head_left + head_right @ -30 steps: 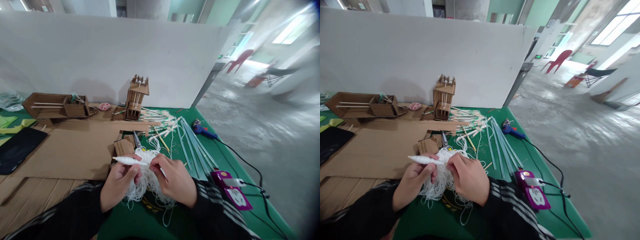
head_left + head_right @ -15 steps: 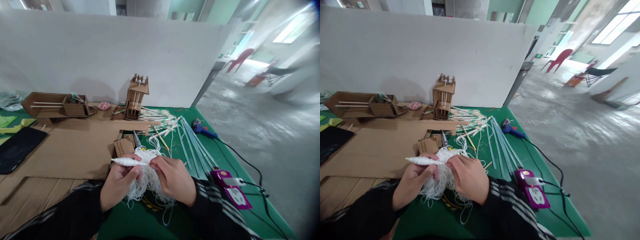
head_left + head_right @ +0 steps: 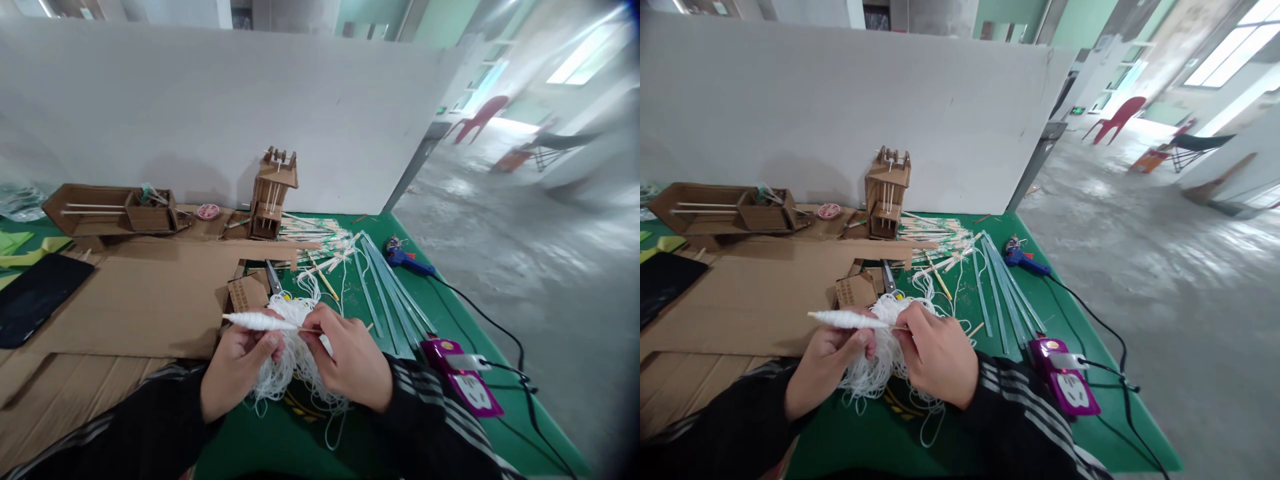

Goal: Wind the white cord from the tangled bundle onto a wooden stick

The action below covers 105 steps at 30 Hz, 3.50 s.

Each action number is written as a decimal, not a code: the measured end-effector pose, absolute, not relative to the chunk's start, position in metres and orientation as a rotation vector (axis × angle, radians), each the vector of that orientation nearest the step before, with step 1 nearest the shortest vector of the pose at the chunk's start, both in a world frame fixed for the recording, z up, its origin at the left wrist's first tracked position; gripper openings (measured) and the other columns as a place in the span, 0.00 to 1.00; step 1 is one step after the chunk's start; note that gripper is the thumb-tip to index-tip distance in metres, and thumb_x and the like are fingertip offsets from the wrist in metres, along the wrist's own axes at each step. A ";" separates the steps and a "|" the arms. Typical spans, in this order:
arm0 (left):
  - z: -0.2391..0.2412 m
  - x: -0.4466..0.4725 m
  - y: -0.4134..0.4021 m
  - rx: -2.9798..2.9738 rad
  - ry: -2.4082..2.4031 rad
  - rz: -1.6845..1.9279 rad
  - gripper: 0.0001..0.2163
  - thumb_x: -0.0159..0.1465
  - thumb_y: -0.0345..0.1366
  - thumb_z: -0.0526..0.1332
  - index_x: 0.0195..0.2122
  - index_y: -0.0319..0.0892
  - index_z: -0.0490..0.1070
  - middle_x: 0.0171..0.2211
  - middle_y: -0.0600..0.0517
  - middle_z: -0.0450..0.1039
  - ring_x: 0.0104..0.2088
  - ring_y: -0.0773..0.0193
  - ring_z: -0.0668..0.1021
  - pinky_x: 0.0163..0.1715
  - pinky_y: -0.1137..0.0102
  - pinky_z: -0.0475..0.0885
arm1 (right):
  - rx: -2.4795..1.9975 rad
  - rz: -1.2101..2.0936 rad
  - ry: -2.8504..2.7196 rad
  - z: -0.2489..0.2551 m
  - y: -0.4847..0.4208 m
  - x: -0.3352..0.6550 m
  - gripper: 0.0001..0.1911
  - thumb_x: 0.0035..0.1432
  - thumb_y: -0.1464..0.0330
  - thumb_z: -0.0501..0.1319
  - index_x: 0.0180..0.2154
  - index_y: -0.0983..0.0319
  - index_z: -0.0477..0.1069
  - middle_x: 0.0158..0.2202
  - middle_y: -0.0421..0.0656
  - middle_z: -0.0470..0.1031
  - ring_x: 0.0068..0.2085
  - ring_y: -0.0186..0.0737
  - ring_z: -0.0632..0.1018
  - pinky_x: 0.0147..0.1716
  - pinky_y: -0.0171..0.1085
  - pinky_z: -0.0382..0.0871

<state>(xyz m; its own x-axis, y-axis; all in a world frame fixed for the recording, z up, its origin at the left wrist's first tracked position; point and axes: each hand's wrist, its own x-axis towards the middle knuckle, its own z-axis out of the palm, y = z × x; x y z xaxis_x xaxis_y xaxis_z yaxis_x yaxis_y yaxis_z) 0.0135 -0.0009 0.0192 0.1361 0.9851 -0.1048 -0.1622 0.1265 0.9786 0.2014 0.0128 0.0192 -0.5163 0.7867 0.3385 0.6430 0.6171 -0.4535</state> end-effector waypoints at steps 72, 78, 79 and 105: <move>0.038 -0.022 0.005 1.549 1.014 0.640 0.13 0.71 0.43 0.50 0.46 0.41 0.66 0.33 0.52 0.72 0.31 0.66 0.74 0.34 0.70 0.72 | -1.116 -0.104 -1.908 0.037 -0.020 0.185 0.06 0.58 0.68 0.65 0.38 0.59 0.69 0.41 0.44 0.75 0.42 0.44 0.74 0.44 0.43 0.62; 0.045 -0.019 0.000 1.368 0.959 0.761 0.13 0.70 0.44 0.50 0.47 0.40 0.65 0.37 0.50 0.73 0.34 0.65 0.76 0.37 0.69 0.73 | -1.540 0.591 -1.930 0.017 -0.045 0.150 0.13 0.56 0.63 0.64 0.40 0.60 0.65 0.37 0.42 0.73 0.32 0.41 0.75 0.28 0.37 0.62; 0.045 -0.020 -0.001 1.362 0.959 0.768 0.13 0.70 0.44 0.51 0.47 0.40 0.65 0.38 0.49 0.74 0.36 0.64 0.76 0.39 0.68 0.73 | -1.527 0.654 -1.915 0.013 -0.043 0.148 0.08 0.59 0.65 0.61 0.39 0.60 0.65 0.37 0.42 0.73 0.33 0.41 0.74 0.29 0.37 0.62; 0.017 -0.026 -0.041 1.280 1.226 0.888 0.15 0.69 0.49 0.51 0.43 0.44 0.69 0.43 0.51 0.72 0.41 0.63 0.78 0.47 0.67 0.76 | -1.125 0.933 -1.487 -0.017 -0.035 0.149 0.13 0.61 0.77 0.50 0.40 0.59 0.68 0.35 0.40 0.70 0.33 0.35 0.71 0.32 0.35 0.65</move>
